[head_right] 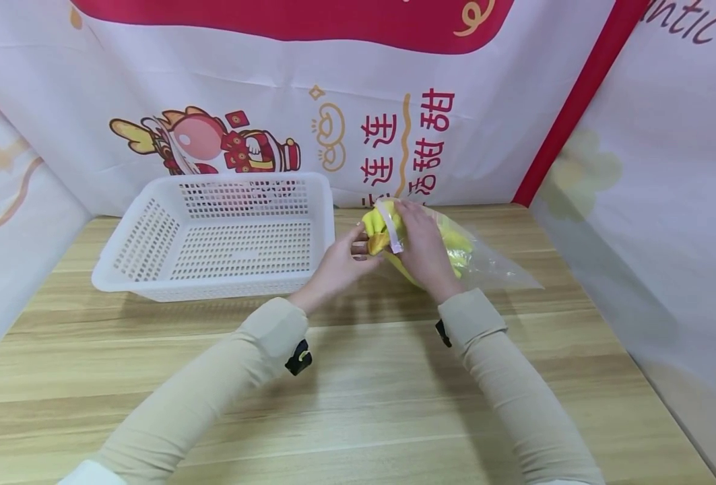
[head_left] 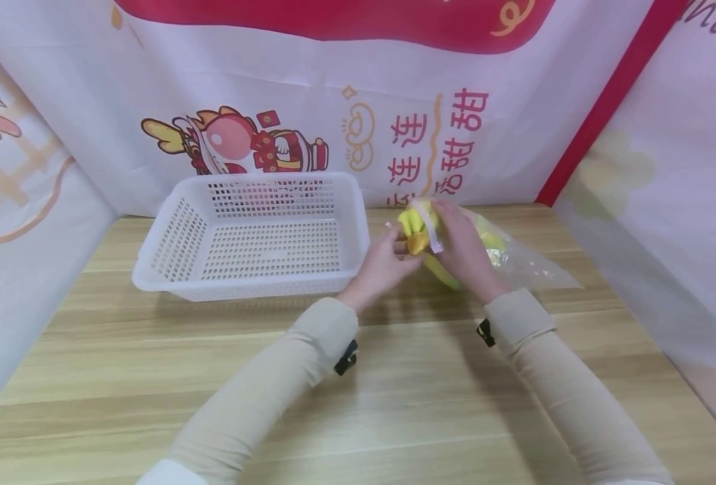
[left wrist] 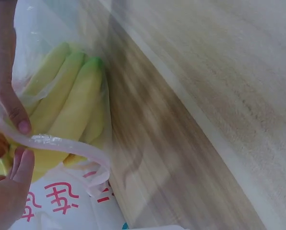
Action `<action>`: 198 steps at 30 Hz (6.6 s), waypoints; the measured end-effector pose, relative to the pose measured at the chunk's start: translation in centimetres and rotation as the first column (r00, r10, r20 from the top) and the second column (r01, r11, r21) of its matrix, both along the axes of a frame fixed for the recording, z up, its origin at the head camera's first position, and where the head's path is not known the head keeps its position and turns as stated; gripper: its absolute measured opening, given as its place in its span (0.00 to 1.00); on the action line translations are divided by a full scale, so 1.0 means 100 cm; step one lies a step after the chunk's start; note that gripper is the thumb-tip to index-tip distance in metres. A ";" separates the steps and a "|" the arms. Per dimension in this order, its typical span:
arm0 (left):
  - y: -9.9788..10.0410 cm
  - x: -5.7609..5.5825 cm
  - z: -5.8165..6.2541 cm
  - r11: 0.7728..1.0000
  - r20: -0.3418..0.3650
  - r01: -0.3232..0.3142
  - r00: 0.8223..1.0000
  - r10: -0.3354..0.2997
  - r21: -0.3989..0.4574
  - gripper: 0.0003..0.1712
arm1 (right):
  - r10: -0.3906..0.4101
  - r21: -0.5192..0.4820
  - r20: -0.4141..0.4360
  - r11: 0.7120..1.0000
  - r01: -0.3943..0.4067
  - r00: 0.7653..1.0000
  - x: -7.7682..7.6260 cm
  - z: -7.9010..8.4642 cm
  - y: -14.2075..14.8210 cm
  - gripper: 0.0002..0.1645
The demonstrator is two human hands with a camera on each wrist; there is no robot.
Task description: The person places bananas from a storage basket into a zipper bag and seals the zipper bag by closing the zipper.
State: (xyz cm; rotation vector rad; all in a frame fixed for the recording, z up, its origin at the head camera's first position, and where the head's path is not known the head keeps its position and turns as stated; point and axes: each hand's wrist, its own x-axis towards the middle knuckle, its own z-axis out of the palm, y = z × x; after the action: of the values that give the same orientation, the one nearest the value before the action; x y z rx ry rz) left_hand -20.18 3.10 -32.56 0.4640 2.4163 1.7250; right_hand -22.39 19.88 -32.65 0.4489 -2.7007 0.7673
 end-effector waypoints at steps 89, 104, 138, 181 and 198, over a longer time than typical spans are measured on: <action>0.002 -0.016 0.006 0.923 -0.108 0.022 0.992 -0.068 -0.383 0.41 | 0.153 0.113 -0.216 0.985 -0.131 0.964 0.013 0.003 0.000 0.39; -0.003 -0.012 0.014 0.950 -0.069 -0.185 0.982 0.173 -0.253 0.39 | 0.123 0.039 -0.225 0.992 -0.118 0.967 0.008 0.009 -0.003 0.23; -0.040 -0.026 0.009 0.934 -0.091 -0.192 0.981 0.173 -0.302 0.38 | 0.097 -0.108 -0.221 0.986 -0.123 0.970 0.002 0.042 0.028 0.08; -0.047 -0.034 0.027 0.958 -0.122 -0.286 0.951 0.285 0.007 0.18 | -0.292 -0.801 -0.016 0.576 0.162 0.956 -0.003 0.075 0.047 0.12; -0.051 -0.034 0.035 0.944 -0.108 -0.324 0.938 0.330 0.069 0.15 | -0.310 -0.864 0.071 0.455 0.213 0.948 -0.002 0.078 0.064 0.08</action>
State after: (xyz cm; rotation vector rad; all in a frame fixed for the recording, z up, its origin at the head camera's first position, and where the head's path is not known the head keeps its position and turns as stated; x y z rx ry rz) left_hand -23.56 -2.02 -29.05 0.1782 2.6637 1.9391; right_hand -22.62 26.27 -24.88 -0.1931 -1.8232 1.7743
